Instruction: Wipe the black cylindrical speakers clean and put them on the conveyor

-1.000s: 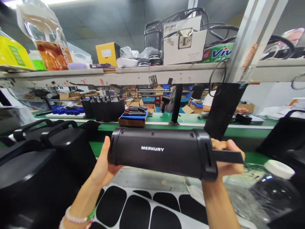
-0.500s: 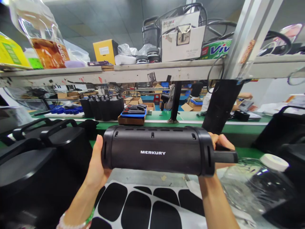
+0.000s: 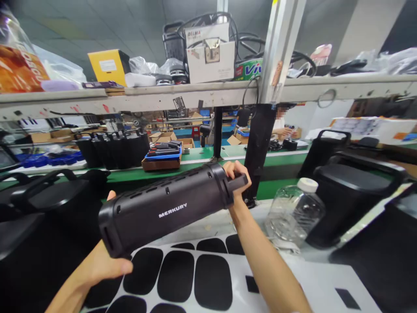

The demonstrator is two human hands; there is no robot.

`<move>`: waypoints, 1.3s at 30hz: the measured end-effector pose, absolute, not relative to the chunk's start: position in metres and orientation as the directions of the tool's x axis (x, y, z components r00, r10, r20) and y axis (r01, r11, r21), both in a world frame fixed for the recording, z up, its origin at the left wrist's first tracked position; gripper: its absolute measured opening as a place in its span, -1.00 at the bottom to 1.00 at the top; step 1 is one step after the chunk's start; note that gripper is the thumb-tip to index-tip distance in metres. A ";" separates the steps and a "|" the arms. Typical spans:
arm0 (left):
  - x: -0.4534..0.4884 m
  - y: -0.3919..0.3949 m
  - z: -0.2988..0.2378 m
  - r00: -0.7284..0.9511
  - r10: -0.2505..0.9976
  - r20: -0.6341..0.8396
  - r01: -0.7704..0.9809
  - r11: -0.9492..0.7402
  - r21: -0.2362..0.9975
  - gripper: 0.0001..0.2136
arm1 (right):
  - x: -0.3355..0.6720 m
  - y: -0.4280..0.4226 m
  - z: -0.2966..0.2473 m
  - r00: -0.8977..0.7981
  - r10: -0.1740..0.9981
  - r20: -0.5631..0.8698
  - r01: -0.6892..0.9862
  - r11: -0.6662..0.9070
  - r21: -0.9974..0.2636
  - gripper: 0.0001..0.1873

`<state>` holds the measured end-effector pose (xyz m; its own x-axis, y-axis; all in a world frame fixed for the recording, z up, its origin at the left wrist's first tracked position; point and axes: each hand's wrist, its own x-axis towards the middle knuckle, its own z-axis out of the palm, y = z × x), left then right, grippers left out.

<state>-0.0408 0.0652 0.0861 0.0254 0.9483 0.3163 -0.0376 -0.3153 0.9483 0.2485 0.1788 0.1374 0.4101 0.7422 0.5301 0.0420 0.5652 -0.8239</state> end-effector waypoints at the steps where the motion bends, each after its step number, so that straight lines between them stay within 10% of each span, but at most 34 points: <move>1: -0.043 0.062 0.081 0.016 0.937 0.350 0.052 -0.350 0.935 0.48 | 0.247 0.181 0.133 0.400 0.758 0.515 0.032 0.550 -0.835 -0.50; 10: -0.044 0.093 0.028 0.027 0.961 0.275 0.179 -0.275 0.945 0.11 | 0.281 0.169 0.044 0.344 0.871 0.351 0.399 0.203 -0.894 -0.60; 23: -0.063 0.101 -0.011 0.192 0.947 0.258 0.308 -0.308 0.900 0.14 | 0.322 0.122 -0.012 -0.078 0.993 0.092 0.964 0.099 -0.246 -0.72; 32: -0.070 0.111 -0.025 0.284 0.882 0.376 0.448 -0.469 0.761 0.14 | 0.344 0.072 -0.011 0.160 0.976 0.147 0.980 -0.175 0.096 -0.64; 39: -0.075 0.114 -0.033 0.311 0.870 0.383 0.464 -0.491 0.737 0.20 | 0.343 0.060 0.025 0.145 0.877 0.458 0.987 -0.158 -0.011 -0.65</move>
<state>-0.0746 0.1145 -0.0327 0.3112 0.8697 0.3831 0.4640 -0.4908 0.7374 0.3427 0.0596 0.0255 0.1452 0.8769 0.4583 0.9874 -0.1577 -0.0110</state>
